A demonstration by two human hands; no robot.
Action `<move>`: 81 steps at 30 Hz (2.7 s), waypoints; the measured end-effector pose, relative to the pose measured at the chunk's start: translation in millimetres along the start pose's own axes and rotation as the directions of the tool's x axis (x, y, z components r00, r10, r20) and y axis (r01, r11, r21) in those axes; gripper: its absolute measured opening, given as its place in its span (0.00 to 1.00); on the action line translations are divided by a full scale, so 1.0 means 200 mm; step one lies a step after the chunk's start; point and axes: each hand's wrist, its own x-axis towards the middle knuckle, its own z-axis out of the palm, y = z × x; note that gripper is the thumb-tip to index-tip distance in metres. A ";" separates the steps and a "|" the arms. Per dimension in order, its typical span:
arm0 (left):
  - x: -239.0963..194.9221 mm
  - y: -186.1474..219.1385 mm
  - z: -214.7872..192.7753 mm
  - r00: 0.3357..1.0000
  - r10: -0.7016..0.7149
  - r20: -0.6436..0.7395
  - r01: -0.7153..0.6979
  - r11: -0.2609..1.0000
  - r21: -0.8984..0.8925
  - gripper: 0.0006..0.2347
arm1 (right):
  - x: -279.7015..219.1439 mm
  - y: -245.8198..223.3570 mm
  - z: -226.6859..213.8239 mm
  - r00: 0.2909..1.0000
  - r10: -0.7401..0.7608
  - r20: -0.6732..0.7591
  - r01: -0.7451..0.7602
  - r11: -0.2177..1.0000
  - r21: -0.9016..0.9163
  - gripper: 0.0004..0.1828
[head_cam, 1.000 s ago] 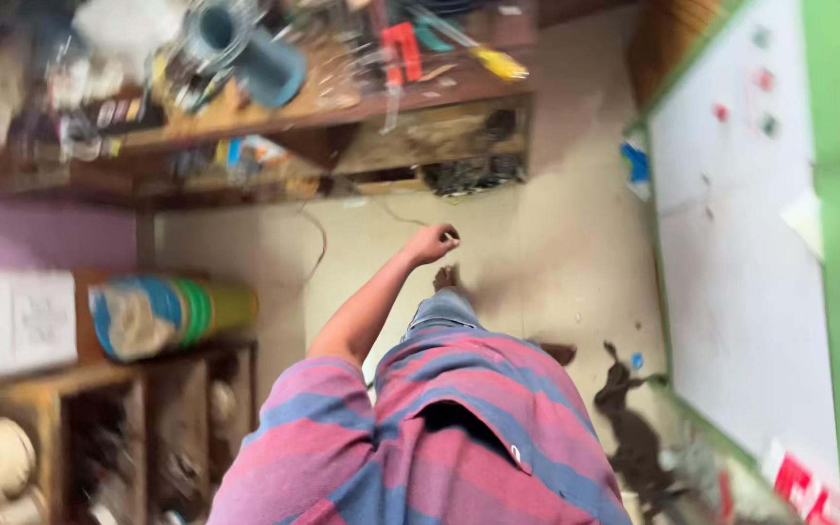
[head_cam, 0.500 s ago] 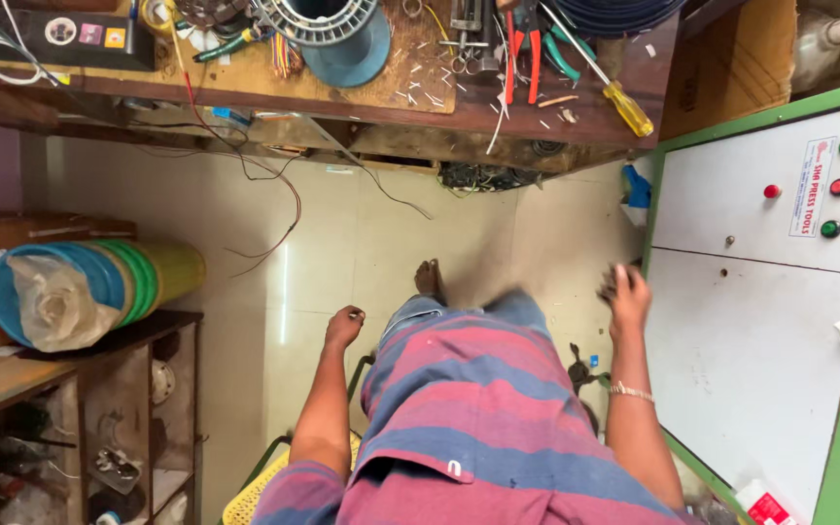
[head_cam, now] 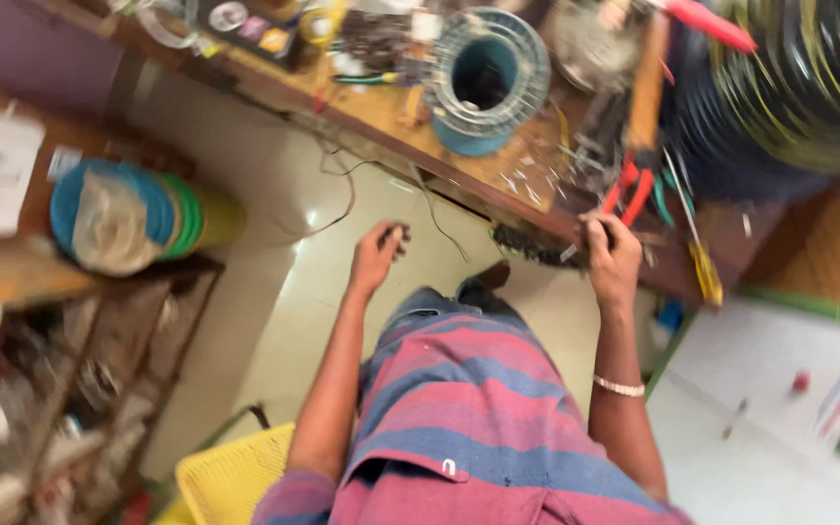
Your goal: The person works on a motor stator at a cluttered workbench, using pliers to cut and trim copper wires protruding from the stator slots. The person repeatedly adjusts the stator and uses different pliers to snip wire ends.
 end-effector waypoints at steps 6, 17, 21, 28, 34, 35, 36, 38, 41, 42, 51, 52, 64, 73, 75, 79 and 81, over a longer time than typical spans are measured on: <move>0.65 0.41 -0.31 0.868 0.180 -0.462 -0.112 0.979 0.170 0.11 | 0.08 0.06 0.05 0.995 0.031 0.092 -0.017 0.989 -0.147 0.10; 1.90 0.63 -0.31 0.693 0.704 -0.154 -0.559 0.660 0.502 0.12 | -0.02 0.00 0.30 0.936 0.202 -0.288 -0.201 0.979 0.032 0.08; 1.94 0.61 -0.38 0.739 0.672 -0.053 -0.650 0.731 0.210 0.10 | -0.06 -0.05 0.42 0.896 0.234 -0.377 -0.233 0.971 0.049 0.09; 1.62 0.89 -0.49 0.913 0.371 -0.168 -0.353 0.514 -0.782 0.15 | -0.05 -0.11 0.51 0.894 0.248 -0.372 -0.224 0.969 0.107 0.09; 1.38 1.15 -0.36 0.847 0.445 0.290 0.267 0.114 -0.957 0.22 | 0.14 -0.43 0.57 0.942 0.144 -0.303 -0.055 0.957 0.283 0.08; 1.33 1.16 -0.34 0.916 0.304 0.262 0.221 0.163 -0.962 0.22 | 0.12 -0.49 0.58 0.956 0.104 -0.274 -0.048 0.978 0.204 0.08; 1.30 1.18 -0.32 0.963 0.159 0.217 0.180 0.219 -0.959 0.21 | 0.12 -0.53 0.58 0.968 0.068 -0.241 -0.039 0.992 0.123 0.08; 1.23 1.23 -0.26 0.989 0.127 0.078 0.014 0.439 -0.898 0.20 | 0.14 -0.58 0.56 0.985 0.006 -0.175 -0.012 0.999 -0.036 0.09; 1.17 1.33 -0.18 0.877 0.480 0.027 -0.354 0.683 -0.638 0.18 | 0.18 -0.56 0.50 0.988 0.018 -0.156 -0.044 0.985 -0.166 0.08; 1.17 1.34 -0.14 0.812 0.578 0.080 -0.434 0.691 -0.578 0.17 | 0.19 -0.50 0.47 0.984 0.033 -0.174 -0.077 0.965 -0.251 0.08; 1.08 1.46 0.09 0.594 0.700 0.396 -0.700 0.693 -0.174 0.07 | -0.06 0.03 0.10 0.905 0.231 -0.357 -0.292 0.948 -0.129 0.09; 1.07 1.48 0.10 0.554 0.695 0.458 -0.739 0.664 -0.113 0.06 | -0.08 0.07 0.08 0.895 0.246 -0.371 -0.300 0.949 -0.094 0.10; 0.79 1.74 0.10 0.282 0.817 0.503 -0.959 0.262 0.111 0.18 | 0.01 0.21 0.09 0.838 -0.123 -0.532 -0.106 0.920 -0.378 0.05; 0.53 1.08 0.66 0.462 0.261 0.848 -0.089 0.965 -0.248 0.32 | 0.37 0.29 -0.17 0.821 -0.122 -0.558 -0.198 0.855 -0.479 0.15; 0.62 0.94 0.88 0.644 0.128 0.754 0.018 0.983 -0.182 0.24 | 0.46 0.31 -0.15 0.851 0.035 -0.525 -0.329 0.813 -0.480 0.31; 0.87 0.71 1.23 0.773 0.403 0.490 -0.547 0.815 0.192 0.17 | 0.60 0.39 -0.05 0.862 0.243 -0.446 -0.482 0.667 -0.568 0.63; 0.97 0.66 1.38 0.790 0.481 0.380 -0.590 0.766 0.257 0.25 | 0.64 0.44 -0.04 0.882 0.096 -0.462 -0.342 0.805 -0.484 0.64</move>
